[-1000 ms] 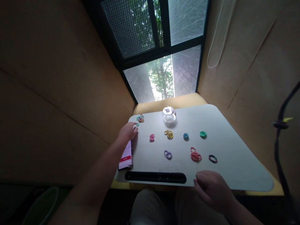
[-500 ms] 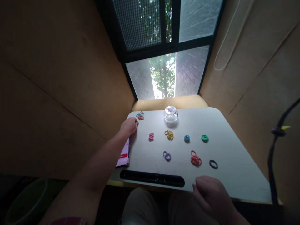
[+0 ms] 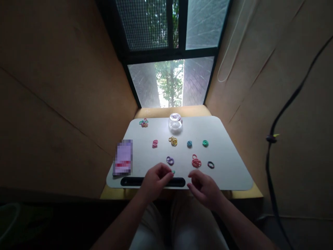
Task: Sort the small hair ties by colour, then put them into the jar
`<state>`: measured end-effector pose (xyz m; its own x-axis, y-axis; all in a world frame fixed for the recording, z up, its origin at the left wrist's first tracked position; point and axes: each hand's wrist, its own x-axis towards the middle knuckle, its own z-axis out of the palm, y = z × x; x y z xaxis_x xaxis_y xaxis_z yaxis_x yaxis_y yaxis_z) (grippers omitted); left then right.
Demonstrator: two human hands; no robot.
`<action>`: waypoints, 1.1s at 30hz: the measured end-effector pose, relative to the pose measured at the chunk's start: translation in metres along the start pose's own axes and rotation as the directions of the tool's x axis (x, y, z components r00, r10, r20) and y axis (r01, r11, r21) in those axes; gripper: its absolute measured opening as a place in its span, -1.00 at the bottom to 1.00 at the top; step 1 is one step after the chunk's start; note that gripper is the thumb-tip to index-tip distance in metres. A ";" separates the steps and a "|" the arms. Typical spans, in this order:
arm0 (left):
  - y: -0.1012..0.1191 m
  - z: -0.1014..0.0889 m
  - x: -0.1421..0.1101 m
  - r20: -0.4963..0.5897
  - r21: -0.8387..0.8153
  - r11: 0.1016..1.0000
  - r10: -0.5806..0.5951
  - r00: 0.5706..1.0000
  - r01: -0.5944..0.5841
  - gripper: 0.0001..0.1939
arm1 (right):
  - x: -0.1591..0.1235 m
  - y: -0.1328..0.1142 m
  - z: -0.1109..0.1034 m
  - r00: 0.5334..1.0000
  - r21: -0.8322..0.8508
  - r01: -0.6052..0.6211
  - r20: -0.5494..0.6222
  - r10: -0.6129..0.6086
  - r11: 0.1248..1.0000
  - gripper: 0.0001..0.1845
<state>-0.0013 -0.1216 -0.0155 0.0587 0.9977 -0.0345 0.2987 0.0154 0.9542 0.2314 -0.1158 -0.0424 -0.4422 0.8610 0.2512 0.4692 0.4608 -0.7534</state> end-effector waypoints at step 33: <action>-0.011 0.038 0.010 0.117 0.010 0.986 0.165 0.979 -0.167 -0.80 | 0.019 0.001 0.000 0.976 0.368 -0.188 -0.037 0.217 0.911 -0.75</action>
<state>0.0320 -0.1139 -0.0375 0.2180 0.9719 0.0887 0.2938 -0.1521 0.9437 0.2233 -0.0995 -0.0384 -0.3017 0.9477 0.1043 0.2295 0.1783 -0.9568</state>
